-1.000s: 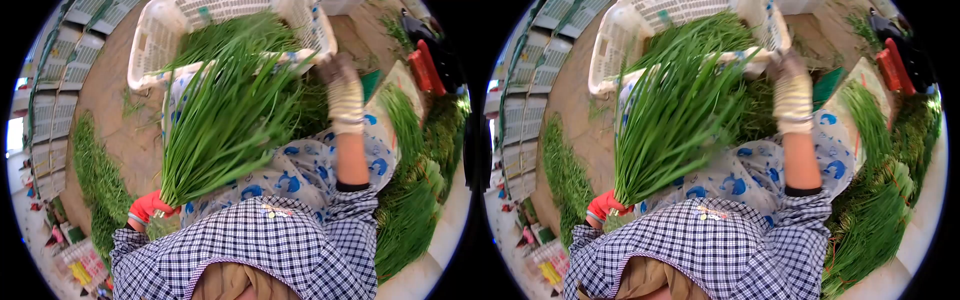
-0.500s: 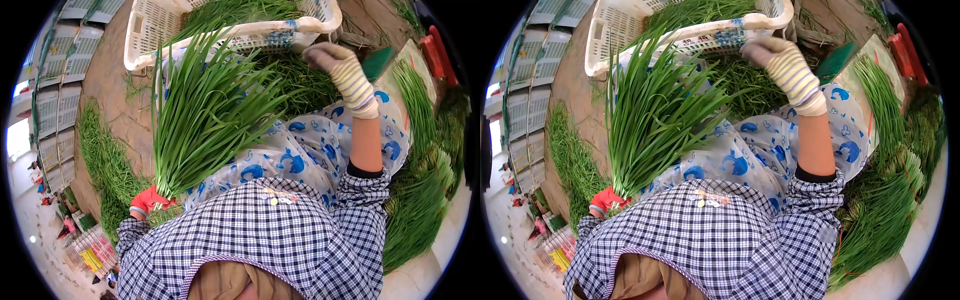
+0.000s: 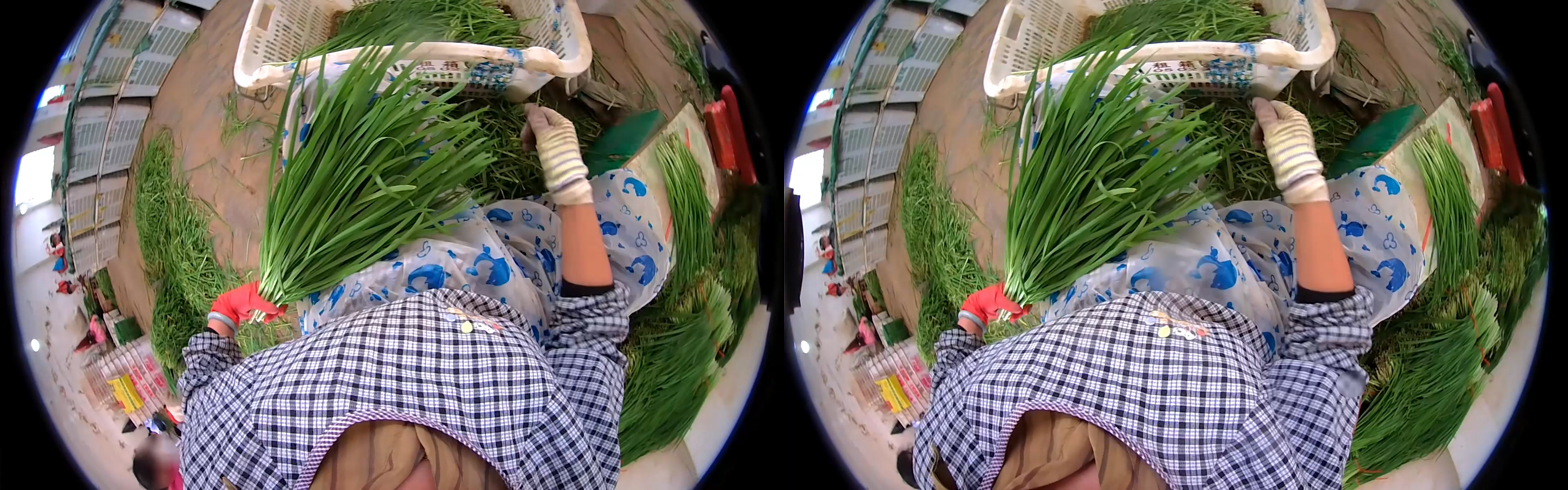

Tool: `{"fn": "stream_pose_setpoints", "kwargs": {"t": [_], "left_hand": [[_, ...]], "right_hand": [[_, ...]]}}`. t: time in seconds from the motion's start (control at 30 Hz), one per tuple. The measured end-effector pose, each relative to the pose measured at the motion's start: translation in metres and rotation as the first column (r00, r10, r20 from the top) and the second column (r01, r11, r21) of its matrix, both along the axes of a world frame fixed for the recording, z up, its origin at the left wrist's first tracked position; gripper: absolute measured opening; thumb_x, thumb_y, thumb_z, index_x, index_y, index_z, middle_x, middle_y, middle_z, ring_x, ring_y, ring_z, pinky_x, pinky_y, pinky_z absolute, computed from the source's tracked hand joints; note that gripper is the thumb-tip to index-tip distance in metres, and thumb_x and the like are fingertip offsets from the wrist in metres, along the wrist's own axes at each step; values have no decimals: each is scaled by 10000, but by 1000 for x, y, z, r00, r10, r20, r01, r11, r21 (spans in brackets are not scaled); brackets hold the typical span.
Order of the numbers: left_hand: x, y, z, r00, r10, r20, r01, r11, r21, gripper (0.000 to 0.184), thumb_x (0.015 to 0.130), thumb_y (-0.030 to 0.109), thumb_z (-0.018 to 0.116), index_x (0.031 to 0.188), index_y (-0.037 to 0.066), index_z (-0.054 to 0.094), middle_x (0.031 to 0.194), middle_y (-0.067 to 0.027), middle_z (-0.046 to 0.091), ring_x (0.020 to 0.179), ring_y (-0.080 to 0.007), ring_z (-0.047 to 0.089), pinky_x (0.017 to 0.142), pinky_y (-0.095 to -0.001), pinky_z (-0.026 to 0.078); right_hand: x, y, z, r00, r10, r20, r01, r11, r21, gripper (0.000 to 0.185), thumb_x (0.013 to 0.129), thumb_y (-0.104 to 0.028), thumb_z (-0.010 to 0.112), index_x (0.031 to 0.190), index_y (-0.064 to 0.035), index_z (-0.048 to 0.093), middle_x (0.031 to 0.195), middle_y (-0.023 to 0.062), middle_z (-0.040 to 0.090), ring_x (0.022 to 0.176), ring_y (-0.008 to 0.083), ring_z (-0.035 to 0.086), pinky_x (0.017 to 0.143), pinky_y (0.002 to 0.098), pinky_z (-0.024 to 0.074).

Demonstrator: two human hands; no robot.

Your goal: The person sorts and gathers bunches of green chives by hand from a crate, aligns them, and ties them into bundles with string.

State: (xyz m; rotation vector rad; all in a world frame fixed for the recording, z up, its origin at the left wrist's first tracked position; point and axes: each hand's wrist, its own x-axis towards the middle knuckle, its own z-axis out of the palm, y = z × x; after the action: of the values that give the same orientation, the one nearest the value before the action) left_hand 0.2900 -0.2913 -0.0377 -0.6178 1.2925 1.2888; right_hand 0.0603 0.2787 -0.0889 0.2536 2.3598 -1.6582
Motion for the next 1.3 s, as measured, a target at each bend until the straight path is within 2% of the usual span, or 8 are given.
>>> {"fn": "stream_pose_setpoints", "kwargs": {"t": [0.1,0.33,0.5,0.77,0.93,1.07,1.17,1.3], "left_hand": [[-4,6,1,999,31,11,-30,999,-27,365,717,121,770,1038,4,643,889,-111,674,658,-181,610,566,-312,483],[-2,-8,-10,997,-58,-48,59,998,18,331,744,148,766,1023,3,660,831,-76,669,652,-164,605,571,-301,472],[-2,6,0,998,-45,-51,46,999,27,313,760,156,764,1013,7,656,823,-62,655,649,-162,598,571,-302,471],[-13,14,-4,997,-52,-61,57,995,77,306,754,140,768,1000,5,644,855,-65,652,652,-155,601,568,-297,473],[-9,12,12,991,-108,-85,98,989,-112,297,736,96,770,990,14,640,855,-55,651,644,-145,600,554,-288,474],[-27,21,68,943,-175,-282,86,950,-300,379,724,70,770,1079,24,644,850,-25,662,665,-131,606,588,-295,500],[-69,68,133,469,-628,-621,25,712,-702,534,718,12,709,1226,154,631,873,-34,683,718,-213,627,644,-325,495],[-131,140,214,-22,-992,-121,-256,122,-959,643,703,-13,648,1300,220,596,861,-73,627,761,-270,607,683,-369,467]], "right_hand": [[16,-22,29,800,173,-575,-19,964,264,221,791,-205,731,917,-35,666,889,151,675,803,314,643,747,393,508],[50,-136,69,521,847,-102,-535,418,734,437,896,-470,549,777,-72,687,754,141,671,753,307,658,778,452,484],[37,-97,50,918,210,-337,-226,974,-8,103,858,-134,643,832,-38,669,730,142,658,656,315,642,638,411,538],[81,-104,53,286,917,-279,-461,386,799,249,741,-255,710,946,-122,660,706,51,600,710,271,606,663,408,472],[81,-94,45,956,197,-216,-235,957,-168,57,834,-62,656,887,-43,666,800,73,671,730,187,628,663,305,528],[48,-3,81,970,109,-216,-111,994,3,415,825,-10,646,1231,-77,595,971,28,645,801,93,563,712,257,500],[14,63,98,836,-116,-536,152,988,23,618,856,-73,684,1414,-91,422,1218,71,557,1038,163,547,902,289,465],[-20,138,149,541,-264,-799,253,957,-145,523,900,-24,571,1401,-30,421,1342,104,500,1183,190,491,1012,318,400]]}}
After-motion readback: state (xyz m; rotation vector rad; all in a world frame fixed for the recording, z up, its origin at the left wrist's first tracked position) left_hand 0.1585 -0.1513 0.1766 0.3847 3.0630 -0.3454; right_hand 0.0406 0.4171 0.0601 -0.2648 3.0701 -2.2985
